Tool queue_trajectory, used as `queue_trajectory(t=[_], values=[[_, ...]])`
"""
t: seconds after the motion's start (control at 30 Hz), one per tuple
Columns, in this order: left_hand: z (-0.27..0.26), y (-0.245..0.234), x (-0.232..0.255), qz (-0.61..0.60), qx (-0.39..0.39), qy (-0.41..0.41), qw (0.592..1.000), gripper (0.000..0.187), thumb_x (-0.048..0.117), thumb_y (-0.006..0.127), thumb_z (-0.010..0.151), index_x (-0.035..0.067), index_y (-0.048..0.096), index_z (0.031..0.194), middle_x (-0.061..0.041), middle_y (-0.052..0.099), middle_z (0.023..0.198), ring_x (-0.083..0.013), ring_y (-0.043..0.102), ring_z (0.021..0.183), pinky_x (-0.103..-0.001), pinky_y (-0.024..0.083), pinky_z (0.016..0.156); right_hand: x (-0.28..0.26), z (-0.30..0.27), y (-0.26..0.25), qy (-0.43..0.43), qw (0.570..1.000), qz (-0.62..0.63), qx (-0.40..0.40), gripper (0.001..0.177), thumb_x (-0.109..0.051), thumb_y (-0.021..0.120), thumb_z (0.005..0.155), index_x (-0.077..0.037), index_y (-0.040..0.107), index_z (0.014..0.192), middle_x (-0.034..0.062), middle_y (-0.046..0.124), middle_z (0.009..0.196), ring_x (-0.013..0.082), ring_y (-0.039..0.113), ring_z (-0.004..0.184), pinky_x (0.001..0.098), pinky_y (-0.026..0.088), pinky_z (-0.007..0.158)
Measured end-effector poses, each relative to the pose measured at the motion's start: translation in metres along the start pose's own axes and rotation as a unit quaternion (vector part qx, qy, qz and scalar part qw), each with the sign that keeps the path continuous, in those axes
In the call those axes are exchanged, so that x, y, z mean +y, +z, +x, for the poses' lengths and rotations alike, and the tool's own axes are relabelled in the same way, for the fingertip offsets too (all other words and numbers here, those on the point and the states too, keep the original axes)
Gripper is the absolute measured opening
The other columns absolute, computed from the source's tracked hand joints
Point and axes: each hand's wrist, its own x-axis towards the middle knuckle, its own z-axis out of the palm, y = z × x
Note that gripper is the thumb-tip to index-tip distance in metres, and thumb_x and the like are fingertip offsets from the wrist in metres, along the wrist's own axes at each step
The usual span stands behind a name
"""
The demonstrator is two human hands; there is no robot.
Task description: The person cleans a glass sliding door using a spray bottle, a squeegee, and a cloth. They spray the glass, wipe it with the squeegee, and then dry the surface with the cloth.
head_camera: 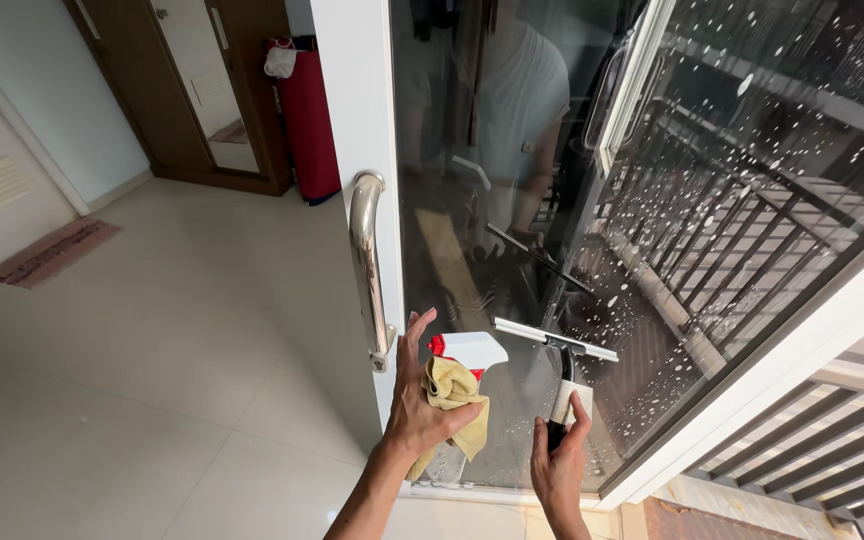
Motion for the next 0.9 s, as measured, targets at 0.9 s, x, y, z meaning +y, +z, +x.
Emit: queue_trajectory(t=[0.9], values=[[0.276,-0.086,0.206,0.053,0.119,0.213,0.968,0.110,0.036,0.085,0.062,0.008,0.030,0.153,-0.020,0.042,0.153,-0.0441,0.001,0.157,-0.062,-0.005,0.121,-0.351,0.258,-0.144,-0.491,0.817,-0.046,0.299,0.059,-0.005,0.063,0.101,-0.001,0.039,0.155,0.0294,0.061,0.139,0.0455,0.063,0.124,0.0464,0.052,0.099]])
